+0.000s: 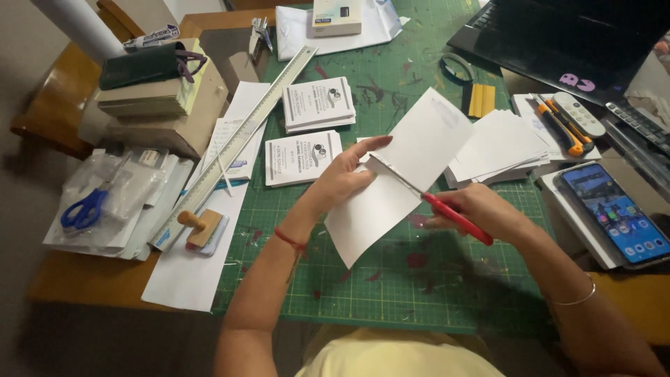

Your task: Folding and cutting paper cards from printed sheets using scissors on a cutting mat.

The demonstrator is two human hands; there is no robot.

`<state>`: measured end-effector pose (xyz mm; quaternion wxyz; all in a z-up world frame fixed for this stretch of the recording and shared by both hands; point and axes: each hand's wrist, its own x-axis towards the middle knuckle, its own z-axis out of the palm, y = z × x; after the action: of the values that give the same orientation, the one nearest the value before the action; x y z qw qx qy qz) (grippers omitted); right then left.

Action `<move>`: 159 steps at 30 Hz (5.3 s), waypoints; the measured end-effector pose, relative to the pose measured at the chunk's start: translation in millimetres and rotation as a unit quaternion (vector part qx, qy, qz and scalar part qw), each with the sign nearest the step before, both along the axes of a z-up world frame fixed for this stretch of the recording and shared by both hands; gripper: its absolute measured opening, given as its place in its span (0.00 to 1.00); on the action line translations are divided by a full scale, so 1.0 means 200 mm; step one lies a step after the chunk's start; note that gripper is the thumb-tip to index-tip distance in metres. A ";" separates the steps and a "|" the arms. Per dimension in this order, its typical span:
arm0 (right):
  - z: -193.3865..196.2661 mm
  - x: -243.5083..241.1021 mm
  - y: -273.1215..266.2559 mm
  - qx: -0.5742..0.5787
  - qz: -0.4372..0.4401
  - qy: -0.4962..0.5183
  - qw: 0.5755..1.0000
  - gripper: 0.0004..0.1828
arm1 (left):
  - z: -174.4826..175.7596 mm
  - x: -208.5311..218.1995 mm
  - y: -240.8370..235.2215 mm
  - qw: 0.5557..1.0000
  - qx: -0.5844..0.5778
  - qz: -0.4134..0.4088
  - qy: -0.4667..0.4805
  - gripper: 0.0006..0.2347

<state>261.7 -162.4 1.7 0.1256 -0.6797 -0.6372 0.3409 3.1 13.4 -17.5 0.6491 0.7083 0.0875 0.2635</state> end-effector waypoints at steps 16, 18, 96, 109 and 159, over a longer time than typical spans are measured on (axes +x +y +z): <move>0.37 0.19 -0.22 -0.087 -0.479 0.149 0.860 0.22 | 0.19 0.08 0.01 0.989 0.030 0.123 0.072 0.28; 0.09 0.51 -0.20 0.110 -0.282 -0.143 0.942 0.19 | 0.22 0.17 -0.03 0.986 0.102 0.087 0.104 0.27; -0.08 0.50 -0.09 0.216 -0.402 -0.322 0.829 0.34 | 0.16 0.20 -0.87 0.857 0.029 -0.512 -0.054 0.38; -0.22 0.61 -0.08 0.274 -0.376 -0.414 0.782 0.29 | 0.10 0.24 -0.31 0.904 0.375 -0.201 0.043 0.30; -0.24 0.42 -0.03 0.374 -0.215 -0.361 0.827 0.27 | -0.55 0.30 0.26 0.818 0.503 0.137 0.242 0.25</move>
<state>345.8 -168.4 -47.1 0.2015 -0.7748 -0.5538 -0.2290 63.4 65.1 -127.9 0.1176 0.9580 0.1931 0.1766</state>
